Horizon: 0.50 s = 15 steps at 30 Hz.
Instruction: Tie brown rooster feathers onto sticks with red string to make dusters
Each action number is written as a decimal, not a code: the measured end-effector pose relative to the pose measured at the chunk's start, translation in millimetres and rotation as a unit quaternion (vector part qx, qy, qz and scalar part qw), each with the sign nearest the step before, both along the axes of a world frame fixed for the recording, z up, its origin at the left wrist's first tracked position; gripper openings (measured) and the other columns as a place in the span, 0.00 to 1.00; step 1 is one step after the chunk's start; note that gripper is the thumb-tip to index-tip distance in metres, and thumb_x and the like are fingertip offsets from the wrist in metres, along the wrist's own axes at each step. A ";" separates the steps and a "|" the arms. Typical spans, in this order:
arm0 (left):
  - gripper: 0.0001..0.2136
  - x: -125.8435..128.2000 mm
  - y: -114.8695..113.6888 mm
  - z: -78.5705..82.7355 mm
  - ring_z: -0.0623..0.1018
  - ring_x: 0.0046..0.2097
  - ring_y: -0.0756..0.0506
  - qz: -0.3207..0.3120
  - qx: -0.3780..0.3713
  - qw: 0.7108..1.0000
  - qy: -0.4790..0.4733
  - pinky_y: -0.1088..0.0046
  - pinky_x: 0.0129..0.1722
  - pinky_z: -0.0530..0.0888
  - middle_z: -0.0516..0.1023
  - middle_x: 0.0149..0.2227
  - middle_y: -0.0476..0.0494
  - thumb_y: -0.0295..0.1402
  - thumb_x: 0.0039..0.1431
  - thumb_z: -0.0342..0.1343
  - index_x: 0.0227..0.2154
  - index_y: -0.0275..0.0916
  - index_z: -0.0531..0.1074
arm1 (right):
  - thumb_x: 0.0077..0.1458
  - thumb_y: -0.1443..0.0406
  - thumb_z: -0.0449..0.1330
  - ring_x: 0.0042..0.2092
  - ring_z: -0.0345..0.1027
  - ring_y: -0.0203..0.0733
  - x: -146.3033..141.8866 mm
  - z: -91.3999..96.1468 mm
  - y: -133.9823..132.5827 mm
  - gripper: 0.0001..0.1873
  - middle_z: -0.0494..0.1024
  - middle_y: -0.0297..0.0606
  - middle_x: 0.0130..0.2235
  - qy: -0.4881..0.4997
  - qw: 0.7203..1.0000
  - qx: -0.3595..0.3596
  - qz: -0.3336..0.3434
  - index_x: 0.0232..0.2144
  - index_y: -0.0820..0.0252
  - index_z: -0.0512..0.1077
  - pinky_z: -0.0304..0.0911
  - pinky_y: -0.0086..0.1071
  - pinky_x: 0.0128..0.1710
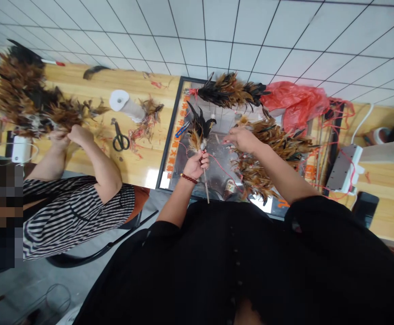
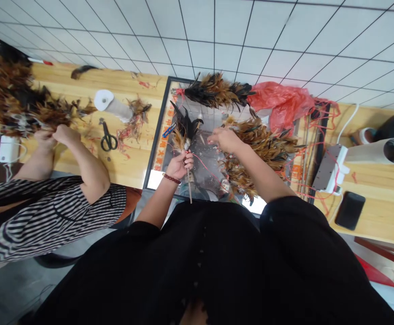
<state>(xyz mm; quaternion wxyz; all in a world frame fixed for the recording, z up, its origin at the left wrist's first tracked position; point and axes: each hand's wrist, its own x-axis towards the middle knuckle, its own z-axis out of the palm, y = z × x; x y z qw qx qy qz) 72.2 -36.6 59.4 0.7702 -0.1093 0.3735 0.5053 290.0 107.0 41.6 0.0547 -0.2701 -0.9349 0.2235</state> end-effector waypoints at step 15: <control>0.04 23.8 -1.2 3.3 0.78 0.29 0.49 -0.161 0.062 0.979 0.111 0.80 0.21 0.65 0.78 0.32 0.42 0.29 0.61 0.59 0.35 0.34 0.72 | 0.60 0.62 0.58 0.37 0.69 0.39 -33.2 35.1 -37.3 0.10 0.76 0.40 0.34 0.213 0.962 -0.162 0.049 0.33 0.62 0.77 0.61 0.30 0.40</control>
